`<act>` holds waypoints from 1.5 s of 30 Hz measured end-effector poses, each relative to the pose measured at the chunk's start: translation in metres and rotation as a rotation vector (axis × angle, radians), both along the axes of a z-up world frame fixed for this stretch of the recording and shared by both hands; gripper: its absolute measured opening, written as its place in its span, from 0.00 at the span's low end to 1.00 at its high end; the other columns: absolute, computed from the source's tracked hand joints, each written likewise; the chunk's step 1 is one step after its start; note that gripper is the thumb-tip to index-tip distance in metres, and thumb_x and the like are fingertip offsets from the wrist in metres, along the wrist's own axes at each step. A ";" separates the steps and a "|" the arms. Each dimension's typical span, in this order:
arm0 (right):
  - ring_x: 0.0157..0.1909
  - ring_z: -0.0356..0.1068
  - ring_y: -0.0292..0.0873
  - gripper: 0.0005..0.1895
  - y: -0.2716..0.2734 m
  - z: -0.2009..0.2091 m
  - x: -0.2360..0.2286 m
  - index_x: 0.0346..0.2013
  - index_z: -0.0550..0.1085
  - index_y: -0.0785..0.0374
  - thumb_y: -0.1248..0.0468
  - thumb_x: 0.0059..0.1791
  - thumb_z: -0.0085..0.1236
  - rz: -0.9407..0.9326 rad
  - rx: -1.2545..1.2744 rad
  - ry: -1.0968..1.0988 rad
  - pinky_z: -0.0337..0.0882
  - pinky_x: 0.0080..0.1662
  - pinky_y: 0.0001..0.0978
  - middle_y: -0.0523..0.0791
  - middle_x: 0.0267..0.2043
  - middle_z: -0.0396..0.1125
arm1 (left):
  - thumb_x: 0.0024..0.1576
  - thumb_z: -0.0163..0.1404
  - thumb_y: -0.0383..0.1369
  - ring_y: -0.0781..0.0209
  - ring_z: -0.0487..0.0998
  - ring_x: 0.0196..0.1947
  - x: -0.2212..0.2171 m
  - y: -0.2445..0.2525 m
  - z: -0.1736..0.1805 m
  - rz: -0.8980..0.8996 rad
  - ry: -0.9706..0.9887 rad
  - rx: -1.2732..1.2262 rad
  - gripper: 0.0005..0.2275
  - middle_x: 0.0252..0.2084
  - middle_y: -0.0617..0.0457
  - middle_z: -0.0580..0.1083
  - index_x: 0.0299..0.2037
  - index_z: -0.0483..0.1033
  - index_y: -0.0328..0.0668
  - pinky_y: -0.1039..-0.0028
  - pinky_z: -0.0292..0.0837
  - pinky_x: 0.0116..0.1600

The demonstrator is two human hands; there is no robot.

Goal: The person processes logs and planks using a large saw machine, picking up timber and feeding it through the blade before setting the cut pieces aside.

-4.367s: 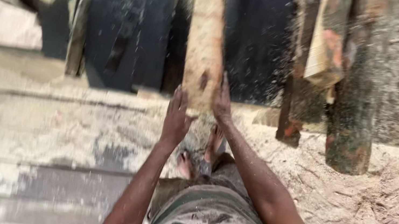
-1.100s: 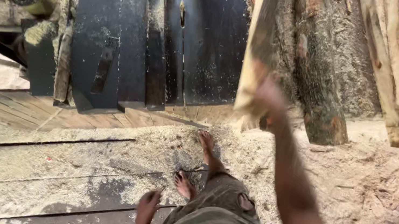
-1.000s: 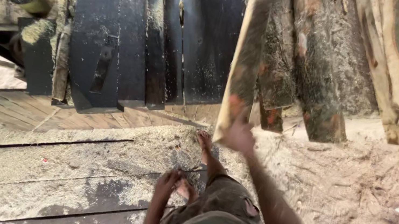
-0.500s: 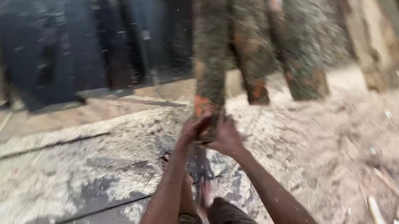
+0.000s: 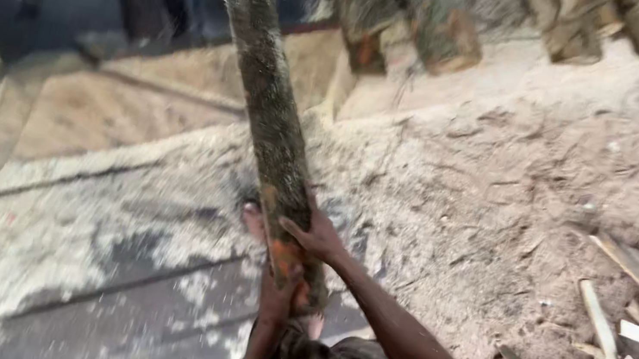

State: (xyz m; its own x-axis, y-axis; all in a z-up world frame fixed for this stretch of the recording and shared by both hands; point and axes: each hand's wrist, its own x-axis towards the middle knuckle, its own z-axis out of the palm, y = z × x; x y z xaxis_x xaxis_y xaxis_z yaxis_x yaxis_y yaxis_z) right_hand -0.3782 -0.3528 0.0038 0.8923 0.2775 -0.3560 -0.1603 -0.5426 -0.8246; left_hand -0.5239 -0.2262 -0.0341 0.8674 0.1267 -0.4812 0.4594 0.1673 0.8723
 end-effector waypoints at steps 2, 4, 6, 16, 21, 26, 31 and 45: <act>0.65 0.68 0.64 0.60 -0.009 0.021 -0.051 0.79 0.33 0.50 0.35 0.47 0.56 0.038 -0.039 0.023 0.69 0.64 0.53 0.63 0.67 0.64 | 0.57 0.56 0.53 0.44 0.74 0.58 -0.056 -0.012 0.022 0.013 -0.064 -0.041 0.40 0.63 0.37 0.70 0.73 0.53 0.37 0.60 0.74 0.57; 0.64 0.70 0.63 0.60 -0.019 0.046 -0.089 0.79 0.32 0.49 0.36 0.46 0.55 0.082 -0.087 0.113 0.71 0.62 0.51 0.61 0.65 0.65 | 0.57 0.54 0.54 0.45 0.73 0.61 -0.105 -0.016 0.041 -0.064 0.164 -0.003 0.41 0.64 0.39 0.69 0.75 0.47 0.42 0.61 0.72 0.61; 0.64 0.67 0.65 0.57 -0.022 0.059 -0.121 0.79 0.31 0.50 0.39 0.48 0.55 0.140 -0.083 0.094 0.70 0.61 0.52 0.62 0.69 0.59 | 0.57 0.54 0.54 0.47 0.75 0.62 -0.136 -0.019 0.048 -0.160 0.340 0.026 0.41 0.64 0.41 0.71 0.75 0.47 0.44 0.64 0.71 0.63; 0.61 0.70 0.63 0.51 -0.020 0.058 -0.148 0.77 0.29 0.51 0.43 0.53 0.50 0.127 -0.014 0.056 0.73 0.57 0.55 0.63 0.69 0.58 | 0.57 0.54 0.52 0.51 0.75 0.63 -0.148 -0.015 0.086 -0.173 0.299 -0.057 0.42 0.65 0.43 0.71 0.76 0.43 0.45 0.64 0.70 0.65; 0.60 0.70 0.64 0.51 -0.004 0.059 -0.107 0.78 0.27 0.50 0.42 0.54 0.47 0.140 -0.045 0.033 0.72 0.59 0.55 0.65 0.67 0.61 | 0.57 0.54 0.53 0.50 0.77 0.62 -0.103 0.003 0.090 -0.171 0.330 -0.052 0.40 0.65 0.41 0.73 0.75 0.50 0.42 0.63 0.72 0.64; 0.60 0.70 0.64 0.53 0.008 0.055 -0.057 0.77 0.25 0.53 0.41 0.52 0.45 0.146 -0.094 0.181 0.72 0.59 0.53 0.63 0.66 0.62 | 0.58 0.54 0.53 0.50 0.75 0.64 -0.056 0.015 0.089 -0.174 0.324 -0.151 0.37 0.66 0.42 0.72 0.72 0.56 0.39 0.64 0.70 0.66; 0.66 0.63 0.66 0.52 0.035 0.049 0.012 0.77 0.26 0.58 0.43 0.54 0.46 0.148 -0.047 0.079 0.69 0.60 0.55 0.67 0.71 0.53 | 0.56 0.54 0.52 0.51 0.76 0.61 0.008 0.045 0.081 -0.178 0.331 -0.069 0.39 0.63 0.42 0.74 0.73 0.53 0.42 0.63 0.71 0.64; 0.69 0.59 0.71 0.52 0.096 0.032 0.214 0.78 0.26 0.58 0.41 0.56 0.44 0.174 -0.075 0.057 0.63 0.65 0.59 0.70 0.72 0.51 | 0.58 0.53 0.50 0.45 0.83 0.51 0.216 0.111 0.064 -0.300 0.432 -0.009 0.45 0.52 0.35 0.80 0.78 0.37 0.37 0.63 0.76 0.58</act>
State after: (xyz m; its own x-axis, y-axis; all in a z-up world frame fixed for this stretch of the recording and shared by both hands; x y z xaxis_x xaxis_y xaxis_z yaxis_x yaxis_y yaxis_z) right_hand -0.1638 -0.2570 0.0357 0.8110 0.3964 -0.4303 -0.1043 -0.6258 -0.7730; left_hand -0.3080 -0.1148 0.0302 0.5872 -0.1025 -0.8029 0.8057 -0.0204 0.5919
